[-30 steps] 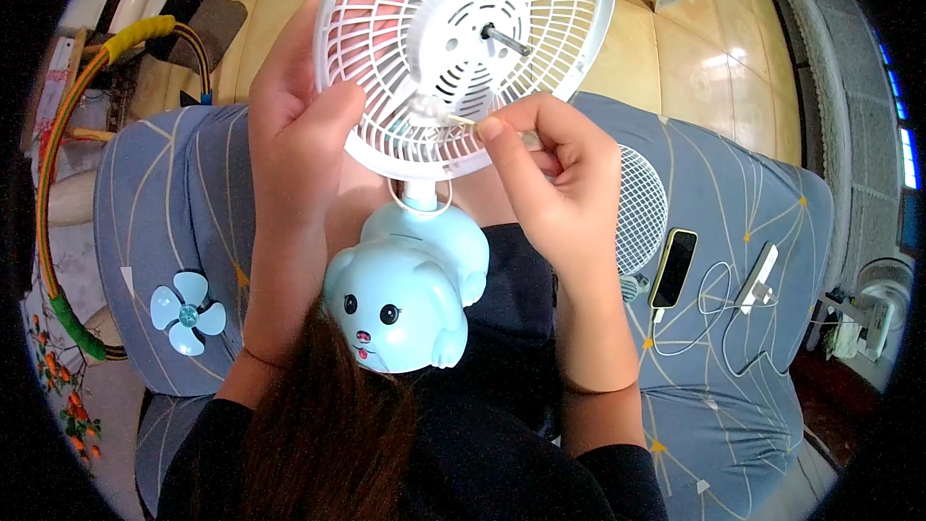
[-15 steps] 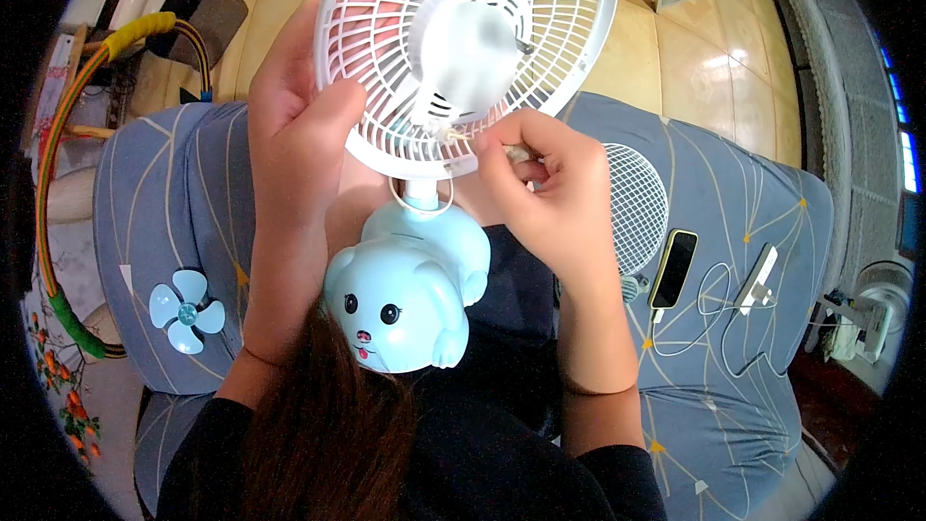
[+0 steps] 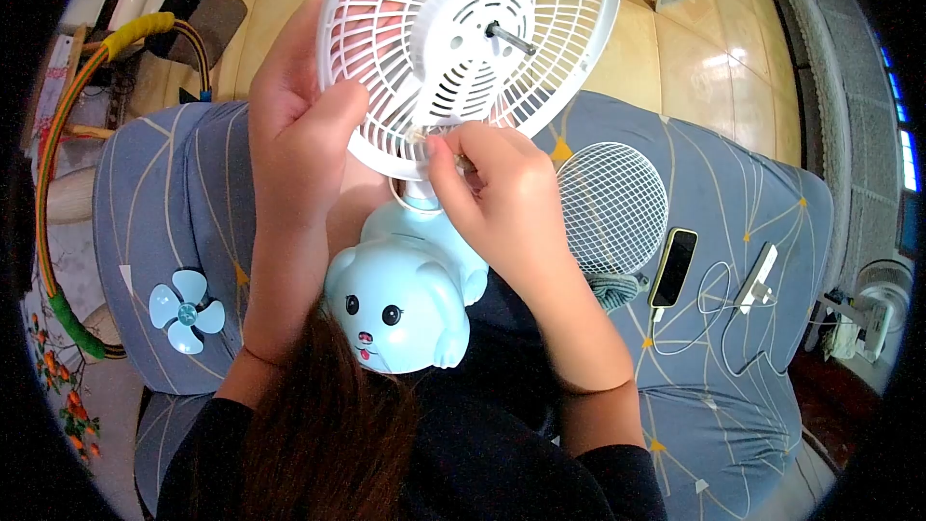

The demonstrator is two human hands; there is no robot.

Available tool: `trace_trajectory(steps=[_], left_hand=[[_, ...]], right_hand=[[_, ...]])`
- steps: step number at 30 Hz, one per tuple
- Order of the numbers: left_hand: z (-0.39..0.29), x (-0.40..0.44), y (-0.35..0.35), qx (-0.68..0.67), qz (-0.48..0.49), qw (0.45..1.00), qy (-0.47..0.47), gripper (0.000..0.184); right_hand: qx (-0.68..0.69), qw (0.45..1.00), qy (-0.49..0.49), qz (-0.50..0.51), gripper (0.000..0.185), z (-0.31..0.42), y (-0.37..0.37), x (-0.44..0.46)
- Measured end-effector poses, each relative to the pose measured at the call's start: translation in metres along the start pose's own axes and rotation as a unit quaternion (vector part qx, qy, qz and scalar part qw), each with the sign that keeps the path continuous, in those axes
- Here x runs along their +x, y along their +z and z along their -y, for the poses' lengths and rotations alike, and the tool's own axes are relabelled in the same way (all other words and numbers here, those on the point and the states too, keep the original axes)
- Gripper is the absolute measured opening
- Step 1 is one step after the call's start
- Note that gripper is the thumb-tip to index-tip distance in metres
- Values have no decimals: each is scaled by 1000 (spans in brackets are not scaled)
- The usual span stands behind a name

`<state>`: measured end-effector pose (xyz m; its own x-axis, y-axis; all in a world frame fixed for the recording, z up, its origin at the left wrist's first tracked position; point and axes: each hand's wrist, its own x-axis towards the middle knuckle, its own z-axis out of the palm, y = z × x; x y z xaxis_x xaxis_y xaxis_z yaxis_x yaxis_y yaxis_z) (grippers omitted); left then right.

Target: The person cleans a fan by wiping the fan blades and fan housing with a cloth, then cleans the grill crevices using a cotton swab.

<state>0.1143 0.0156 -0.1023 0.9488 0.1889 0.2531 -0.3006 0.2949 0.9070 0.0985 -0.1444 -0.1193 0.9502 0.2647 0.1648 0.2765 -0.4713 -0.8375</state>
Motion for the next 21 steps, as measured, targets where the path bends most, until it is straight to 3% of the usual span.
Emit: trace_trajectory(steps=[10, 21], left_hand=[[3, 0, -2, -7, -7, 1000, -2, 61], [2, 1, 3, -24, 4, 1000, 1, 63]], right_hand=[[-13, 1000, 13, -24, 19, 8, -18, 1], [-22, 999, -7, 23, 11, 3, -6, 0]])
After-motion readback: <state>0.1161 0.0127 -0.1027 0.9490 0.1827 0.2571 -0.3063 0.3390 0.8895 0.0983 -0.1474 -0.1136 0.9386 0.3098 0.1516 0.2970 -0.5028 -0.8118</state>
